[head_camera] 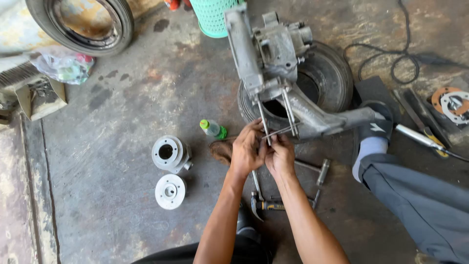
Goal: The person aligns a gasket onto the engine block and then picks up a cylinder head to inspect it. The person rotates the cylinder head to view different angles before placing it down.
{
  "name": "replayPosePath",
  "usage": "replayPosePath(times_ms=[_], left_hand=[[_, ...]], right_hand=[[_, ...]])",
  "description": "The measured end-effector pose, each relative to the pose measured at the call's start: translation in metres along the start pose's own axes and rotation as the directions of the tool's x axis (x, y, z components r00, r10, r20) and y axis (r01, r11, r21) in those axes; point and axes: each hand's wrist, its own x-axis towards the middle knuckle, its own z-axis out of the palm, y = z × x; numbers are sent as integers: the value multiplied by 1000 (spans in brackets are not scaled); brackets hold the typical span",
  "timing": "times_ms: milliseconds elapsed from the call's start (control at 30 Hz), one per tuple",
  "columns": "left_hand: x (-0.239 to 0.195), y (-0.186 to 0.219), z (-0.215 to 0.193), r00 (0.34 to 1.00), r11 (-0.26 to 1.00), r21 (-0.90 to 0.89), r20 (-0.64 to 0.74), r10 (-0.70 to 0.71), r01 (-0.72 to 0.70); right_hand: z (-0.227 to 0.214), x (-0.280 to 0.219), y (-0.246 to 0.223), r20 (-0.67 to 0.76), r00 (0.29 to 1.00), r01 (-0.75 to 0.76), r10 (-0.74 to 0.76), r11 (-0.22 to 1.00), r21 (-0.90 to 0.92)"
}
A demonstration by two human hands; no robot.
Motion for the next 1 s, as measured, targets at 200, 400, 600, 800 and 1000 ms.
replayPosePath(times_ms=[200,400,600,800,1000], left_hand=[[1,4,-7,1000,999,19,4,-25,25],[4,4,-10,997,998,10,43,-66,65],[-9,6,-20,986,989,13,70,-149,148],[-11,24,-22,991,991,8,-13,-136,136],[-9,22,-15,989,991,-68,-91,-119,113]], right_hand=[[-28,20,27,31,999,-32,33,999,-25],[-20,23,16,93,993,-76,68,993,90],[54,-33,-52,159,987,1,-11,998,64],[13,-25,-110,317,687,691,-654,452,-565],[129,-26,-196,934,332,943,134,-43,-329]])
